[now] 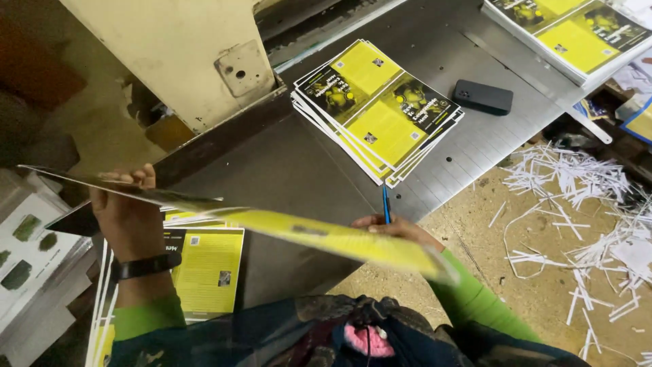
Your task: Trimming the edges of paper sheets using a small hand-held utility knife on a cutting machine table.
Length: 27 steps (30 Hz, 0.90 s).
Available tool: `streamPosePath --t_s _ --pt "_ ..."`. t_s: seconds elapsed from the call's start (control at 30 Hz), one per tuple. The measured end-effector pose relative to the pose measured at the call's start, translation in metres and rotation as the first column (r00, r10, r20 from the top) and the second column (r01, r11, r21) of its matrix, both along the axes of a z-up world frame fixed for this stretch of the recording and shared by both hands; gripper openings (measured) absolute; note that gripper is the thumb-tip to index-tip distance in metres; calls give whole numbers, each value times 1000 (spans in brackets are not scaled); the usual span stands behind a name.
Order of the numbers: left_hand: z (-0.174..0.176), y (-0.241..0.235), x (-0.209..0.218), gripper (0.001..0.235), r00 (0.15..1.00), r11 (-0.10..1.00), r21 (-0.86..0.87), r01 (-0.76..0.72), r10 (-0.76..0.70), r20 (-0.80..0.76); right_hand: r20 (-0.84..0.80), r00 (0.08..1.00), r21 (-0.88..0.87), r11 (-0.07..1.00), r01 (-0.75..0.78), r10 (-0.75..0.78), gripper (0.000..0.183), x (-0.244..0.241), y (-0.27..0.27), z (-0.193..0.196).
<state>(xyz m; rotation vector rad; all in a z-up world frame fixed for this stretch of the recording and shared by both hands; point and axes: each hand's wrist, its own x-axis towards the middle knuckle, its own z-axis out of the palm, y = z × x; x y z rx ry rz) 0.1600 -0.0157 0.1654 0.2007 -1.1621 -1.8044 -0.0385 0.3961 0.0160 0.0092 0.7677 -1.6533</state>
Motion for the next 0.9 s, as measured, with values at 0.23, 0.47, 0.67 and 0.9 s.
streamPosePath --t_s 0.23,0.47,0.67,0.9 --pt "-49 -91 -20 57 821 777 -345 527 -571 -33 -564 810 103 960 261 -160 52 4 -16 85" --pt "-82 32 -8 101 850 926 299 232 -342 399 -776 403 -90 717 691 -486 36 -19 -16 94" --pt "-38 79 -28 68 818 992 -41 120 -75 570 -798 347 -118 693 712 -493 39 -21 -11 84" --pt "-6 112 -6 72 770 954 -211 214 -32 637 -750 458 -125 783 609 -477 48 -20 10 63"
